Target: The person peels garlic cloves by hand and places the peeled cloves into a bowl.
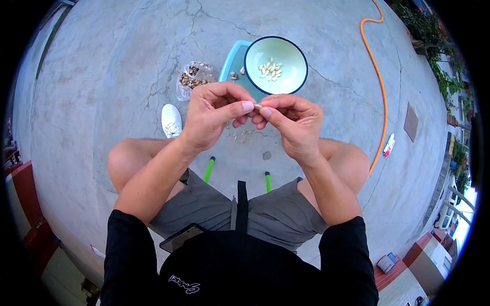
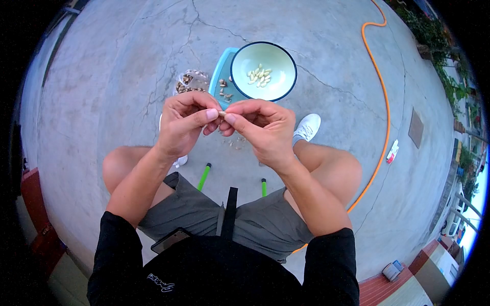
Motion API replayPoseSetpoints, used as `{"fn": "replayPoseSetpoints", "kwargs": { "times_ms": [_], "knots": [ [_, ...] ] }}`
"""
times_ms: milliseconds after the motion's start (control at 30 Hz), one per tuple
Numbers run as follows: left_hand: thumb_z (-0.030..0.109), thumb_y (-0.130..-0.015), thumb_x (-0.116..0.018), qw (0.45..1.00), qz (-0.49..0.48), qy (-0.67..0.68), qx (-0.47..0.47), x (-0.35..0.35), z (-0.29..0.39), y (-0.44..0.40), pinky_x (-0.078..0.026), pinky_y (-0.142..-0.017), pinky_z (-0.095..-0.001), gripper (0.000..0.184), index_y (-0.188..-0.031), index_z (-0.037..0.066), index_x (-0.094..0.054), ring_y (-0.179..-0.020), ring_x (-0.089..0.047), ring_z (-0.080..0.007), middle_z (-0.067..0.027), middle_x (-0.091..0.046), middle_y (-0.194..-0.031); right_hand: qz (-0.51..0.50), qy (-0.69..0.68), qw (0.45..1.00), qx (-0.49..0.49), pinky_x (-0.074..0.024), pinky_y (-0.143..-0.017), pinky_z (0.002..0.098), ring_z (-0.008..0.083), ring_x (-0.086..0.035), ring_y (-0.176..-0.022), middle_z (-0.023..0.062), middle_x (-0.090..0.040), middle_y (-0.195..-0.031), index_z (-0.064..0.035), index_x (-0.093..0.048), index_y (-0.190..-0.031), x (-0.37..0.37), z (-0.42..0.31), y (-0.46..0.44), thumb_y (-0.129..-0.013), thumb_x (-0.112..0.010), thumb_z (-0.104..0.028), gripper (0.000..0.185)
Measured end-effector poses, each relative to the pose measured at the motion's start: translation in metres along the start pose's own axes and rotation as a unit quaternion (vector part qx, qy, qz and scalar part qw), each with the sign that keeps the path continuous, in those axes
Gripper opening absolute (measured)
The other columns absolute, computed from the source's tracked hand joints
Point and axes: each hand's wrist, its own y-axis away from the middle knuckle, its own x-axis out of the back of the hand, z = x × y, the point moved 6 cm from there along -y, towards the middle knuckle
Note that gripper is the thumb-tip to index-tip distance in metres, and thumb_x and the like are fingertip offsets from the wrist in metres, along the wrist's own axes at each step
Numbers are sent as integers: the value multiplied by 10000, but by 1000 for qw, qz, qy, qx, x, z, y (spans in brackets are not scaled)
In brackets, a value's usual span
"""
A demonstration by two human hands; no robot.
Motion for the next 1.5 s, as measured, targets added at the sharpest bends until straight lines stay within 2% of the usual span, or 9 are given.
{"fn": "replayPoseSetpoints", "kwargs": {
  "times_ms": [433, 500, 533, 600, 633, 700, 800, 1100, 1500],
  "knots": [
    [33, -868, -691, 999, 18, -47, 5, -8, 3, 0, -450, -575, -228, 119, -961, -31, -652, -658, -574, -92, -74, -665, -828, 32, 60, 997, 34, -592, -712, 277, 178, -689, -818, 155, -698, -961, 88, -687, -969, 1, -1, 3, -877, -669, 77, 94],
    [22, -872, -685, 999, 25, -44, 19, -6, 0, -1, -447, -571, -229, 128, -980, -32, -644, -650, -570, -92, -73, -663, -826, 29, 161, 980, 114, -577, -710, 272, 170, -689, -829, 144, -707, -957, 71, -700, -958, 2, -4, 5, -841, -700, 81, 118],
    [22, -872, -685, 999, 25, -44, 19, -5, 0, -2, -447, -571, -229, 128, -980, -32, -644, -650, -570, -92, -73, -663, -826, 29, 161, 980, 114, -577, -710, 272, 170, -689, -829, 144, -707, -957, 71, -700, -958, 3, -3, 5, -841, -700, 81, 118],
    [41, -883, -697, 999, 23, -9, 35, -4, -4, -2, -445, -588, -204, 120, -974, -30, -664, -684, -582, -72, -64, -681, -838, 31, 283, 939, 194, -563, -701, 276, 184, -701, -811, 138, -718, -938, 44, -710, -941, 0, -10, 8, -789, -735, 80, 158],
    [41, -883, -697, 999, 23, -9, 35, -4, -4, -2, -445, -588, -204, 120, -974, -30, -664, -684, -582, -72, -64, -681, -838, 31, 283, 939, 194, -563, -701, 276, 184, -701, -811, 138, -718, -938, 44, -710, -941, 0, -10, 7, -789, -735, 80, 158],
    [39, -882, -704, 999, 23, 5, 37, -5, -4, -2, -455, -592, -208, 122, -976, -28, -667, -686, -588, -78, -71, -687, -842, 40, 376, 885, 270, -556, -683, 286, 214, -710, -790, 136, -722, -918, 25, -710, -921, -7, -17, 10, -751, -754, 75, 183],
    [26, -879, -706, 999, 20, 26, 30, -5, -4, -1, -469, -599, -215, 115, -975, -27, -671, -693, -598, -85, -85, -696, -850, 31, 432, 842, 321, -557, -676, 286, 237, -711, -777, 138, -721, -905, 23, -705, -903, -15, -25, 12, -732, -758, 79, 188],
    [-24, -860, -681, 999, 8, 43, 10, -4, -3, 0, -446, -567, -253, 71, -928, -12, -665, -671, -578, -131, -115, -669, -923, 28, 397, 858, 324, -560, -673, 283, 222, -711, -769, 146, -722, -892, 28, -702, -897, -16, -24, 12, -712, -750, 112, 208],
    [-64, -841, -688, 995, -2, 103, 17, -4, -2, 0, -478, -593, -256, 79, -918, -46, -699, -686, -605, -133, -121, -689, -890, 30, 355, 889, 289, -546, -656, 255, 184, -705, -760, 135, -727, -897, 17, -714, -883, -10, -21, 11, -713, -744, 106, 195]
  ]
}}
